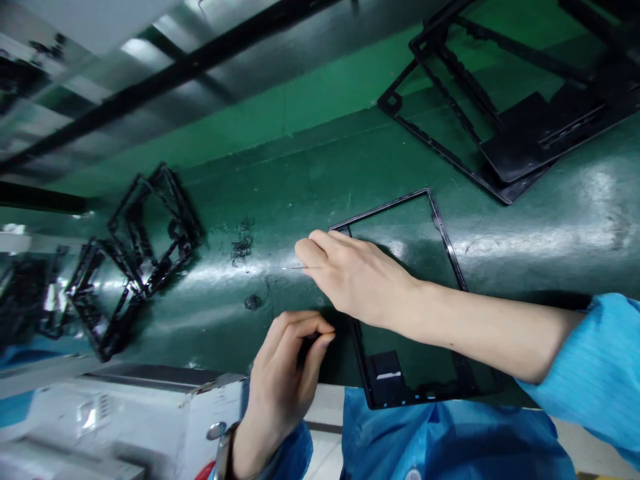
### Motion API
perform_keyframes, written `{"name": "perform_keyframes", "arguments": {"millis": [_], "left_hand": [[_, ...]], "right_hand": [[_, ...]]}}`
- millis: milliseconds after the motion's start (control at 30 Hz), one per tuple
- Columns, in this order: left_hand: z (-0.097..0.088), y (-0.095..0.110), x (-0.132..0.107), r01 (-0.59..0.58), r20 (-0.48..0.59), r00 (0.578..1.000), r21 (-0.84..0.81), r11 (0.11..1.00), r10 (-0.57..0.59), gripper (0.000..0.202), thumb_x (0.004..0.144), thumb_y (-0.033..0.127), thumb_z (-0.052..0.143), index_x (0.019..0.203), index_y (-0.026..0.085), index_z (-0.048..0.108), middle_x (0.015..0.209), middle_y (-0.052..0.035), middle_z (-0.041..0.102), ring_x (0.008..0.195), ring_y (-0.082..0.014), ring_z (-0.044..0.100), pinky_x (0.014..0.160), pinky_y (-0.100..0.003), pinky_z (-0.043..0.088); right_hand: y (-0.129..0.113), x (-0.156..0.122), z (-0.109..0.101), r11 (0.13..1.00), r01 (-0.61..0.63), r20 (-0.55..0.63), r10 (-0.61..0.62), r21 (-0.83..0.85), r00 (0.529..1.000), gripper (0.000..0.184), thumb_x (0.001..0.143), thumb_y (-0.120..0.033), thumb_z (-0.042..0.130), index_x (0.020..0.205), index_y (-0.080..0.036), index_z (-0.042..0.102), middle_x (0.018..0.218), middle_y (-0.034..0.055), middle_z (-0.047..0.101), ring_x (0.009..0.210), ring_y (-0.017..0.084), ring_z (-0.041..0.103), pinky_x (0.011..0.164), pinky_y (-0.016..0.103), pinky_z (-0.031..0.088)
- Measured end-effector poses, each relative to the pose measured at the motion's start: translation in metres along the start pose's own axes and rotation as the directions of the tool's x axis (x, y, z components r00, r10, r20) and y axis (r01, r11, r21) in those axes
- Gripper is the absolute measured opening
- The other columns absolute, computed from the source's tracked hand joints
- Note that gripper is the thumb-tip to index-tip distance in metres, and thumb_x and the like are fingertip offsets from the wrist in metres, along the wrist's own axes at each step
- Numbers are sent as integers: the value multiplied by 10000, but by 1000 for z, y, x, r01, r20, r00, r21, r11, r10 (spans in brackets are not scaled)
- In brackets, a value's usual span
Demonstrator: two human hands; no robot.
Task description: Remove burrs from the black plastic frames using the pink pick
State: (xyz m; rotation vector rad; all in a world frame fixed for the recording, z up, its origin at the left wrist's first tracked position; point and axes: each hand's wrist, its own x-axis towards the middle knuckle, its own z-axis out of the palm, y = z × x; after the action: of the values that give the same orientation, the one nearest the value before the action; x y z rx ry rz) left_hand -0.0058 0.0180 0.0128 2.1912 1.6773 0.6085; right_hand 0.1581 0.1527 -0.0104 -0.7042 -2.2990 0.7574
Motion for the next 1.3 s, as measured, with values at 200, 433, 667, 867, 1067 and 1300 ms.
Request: {"name": "perform_keyframes", "arguments": {"millis": [200,433,667,867,1067,1300], "left_hand": [[3,-5,14,-88,30,996,-8,996,88,101,1068,113,601,1102,208,606,1000,-23,684,875,-165,643,780,-310,514],[-7,0,27,-151,200,969,29,988,143,85,1091,116,535,1077,192,573,988,-33,649,847,-178,605,760,-317,487],[-4,6,33,-240,210,956,168,956,203,182,1069,82,474,944,212,501,824,-1,544,712,-175,524,646,-300,447],[-4,7,26,-217,187,963,112,970,194,189,1034,56,471,938,217,497,817,10,555,682,-150,530,630,-273,468],[-12,4,17,-123,189,975,-1,992,121,154,1058,85,517,978,216,538,870,-1,617,725,-143,582,662,-260,501],[-13,0,24,-154,157,976,22,988,149,66,1078,132,592,1086,194,611,958,-23,683,815,-163,635,744,-304,509]], "right_hand": [[0,1,1,1000,-3,-6,3,-8,1000,188,1127,-120,431,1010,-164,571,984,78,624,877,212,574,807,368,529],[0,1,1,1000,9,0,-9,-26,1000,187,1127,-104,424,1022,-166,566,992,76,629,869,204,560,810,361,528],[-1,1,1,999,16,-7,-17,-31,1000,206,1126,-99,413,1002,-173,560,978,69,625,849,197,540,780,348,518],[-1,0,2,999,14,-3,-14,-31,1000,191,1121,-98,430,1006,-163,569,993,76,629,860,202,547,784,354,518],[-1,0,2,1000,9,-9,-9,-18,1000,205,1129,-111,416,1002,-176,563,981,68,627,854,199,541,789,356,512],[-1,1,3,999,16,-9,-16,-35,1000,192,1129,-112,429,1009,-161,571,992,76,632,881,206,558,820,365,529]]}}
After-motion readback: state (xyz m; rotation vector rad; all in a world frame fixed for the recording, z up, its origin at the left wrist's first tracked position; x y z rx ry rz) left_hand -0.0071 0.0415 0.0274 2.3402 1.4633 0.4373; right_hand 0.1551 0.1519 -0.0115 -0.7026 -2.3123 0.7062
